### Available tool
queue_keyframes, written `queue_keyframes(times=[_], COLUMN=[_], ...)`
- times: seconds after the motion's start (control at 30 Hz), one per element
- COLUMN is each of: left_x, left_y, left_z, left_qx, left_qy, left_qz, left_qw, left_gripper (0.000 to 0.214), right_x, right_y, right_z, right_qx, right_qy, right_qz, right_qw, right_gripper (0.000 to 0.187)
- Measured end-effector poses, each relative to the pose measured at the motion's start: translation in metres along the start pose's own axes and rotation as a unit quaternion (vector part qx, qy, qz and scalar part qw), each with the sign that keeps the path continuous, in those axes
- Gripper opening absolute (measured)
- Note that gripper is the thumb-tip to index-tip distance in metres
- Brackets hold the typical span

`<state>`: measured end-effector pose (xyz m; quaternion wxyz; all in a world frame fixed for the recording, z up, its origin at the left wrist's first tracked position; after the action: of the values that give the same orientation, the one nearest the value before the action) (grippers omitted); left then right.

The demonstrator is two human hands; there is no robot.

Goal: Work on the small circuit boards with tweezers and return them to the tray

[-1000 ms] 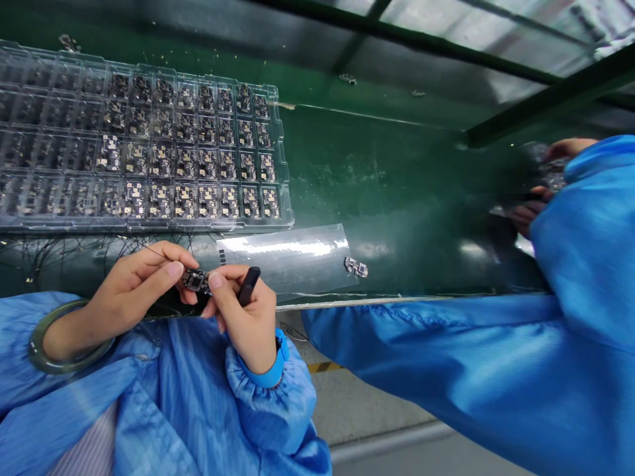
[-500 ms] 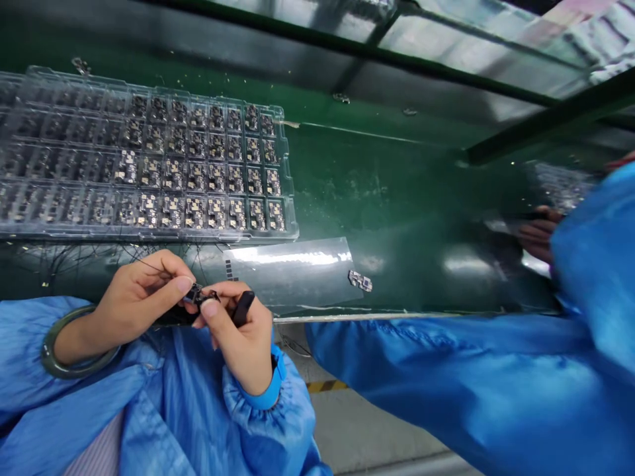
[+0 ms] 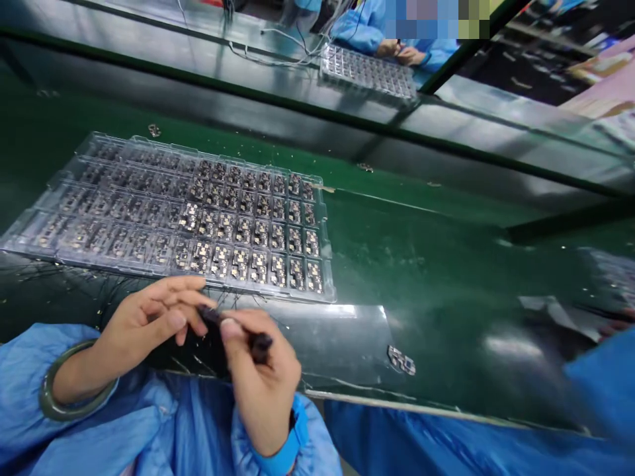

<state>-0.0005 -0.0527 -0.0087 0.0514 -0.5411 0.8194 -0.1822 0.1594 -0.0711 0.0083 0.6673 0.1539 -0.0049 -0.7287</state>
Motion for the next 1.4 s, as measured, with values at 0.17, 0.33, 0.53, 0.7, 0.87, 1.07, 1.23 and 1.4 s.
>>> queue_keyframes(times=[0.17,0.33,0.53,0.7,0.87,1.07,1.23,1.4], left_x=[0.006,0.014,0.016,0.015,0.017,0.023,0.016,0.006], left_y=[0.024,0.038,0.037,0.035,0.033,0.034,0.032,0.031], left_z=[-0.009,-0.014,-0.015,-0.018,-0.018,-0.028,-0.026,-0.011], left_qx=[-0.001,-0.068,-0.176,-0.241,-0.247,-0.324,-0.598,-0.725], left_qy=[-0.106,-0.176,-0.154,-0.137,-0.139,-0.171,-0.207,-0.2], left_qz=[-0.197,-0.303,-0.281,-0.269,-0.272,-0.252,-0.159,-0.086], left_qw=[0.975,0.934,0.931,0.922,0.92,0.896,0.758,0.654], left_gripper=[0.025,0.02,0.022,0.022,0.021,0.014,0.022,0.023], right_x=[-0.036,-0.048,-0.045,-0.043,-0.037,-0.029,-0.024,-0.022], right_y=[-0.02,-0.07,-0.077,-0.073,-0.07,-0.038,-0.007,0.028], right_z=[0.013,0.001,0.002,0.002,0.005,0.009,-0.001,-0.007], right_qx=[0.266,0.43,0.474,0.475,0.461,0.396,0.413,0.413], right_qy=[0.26,0.29,0.26,0.238,0.225,0.214,0.166,0.137], right_qz=[-0.108,0.152,0.183,0.194,0.191,0.101,0.062,0.009], right_qw=[0.922,0.841,0.821,0.825,0.837,0.887,0.893,0.9], right_gripper=[0.042,0.03,0.026,0.028,0.031,0.025,0.022,0.022])
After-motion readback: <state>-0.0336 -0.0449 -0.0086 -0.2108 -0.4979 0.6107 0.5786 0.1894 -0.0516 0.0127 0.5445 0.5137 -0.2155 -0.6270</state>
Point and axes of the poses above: each hand's wrist, its own x-axis away from the middle knuckle, its own y-axis out of the back of the hand, z = x × y, the point moved 3 cm from there along -x, towards the middle knuckle, and after that the axes turned 9 degrees about z, right-handed, at the moved point
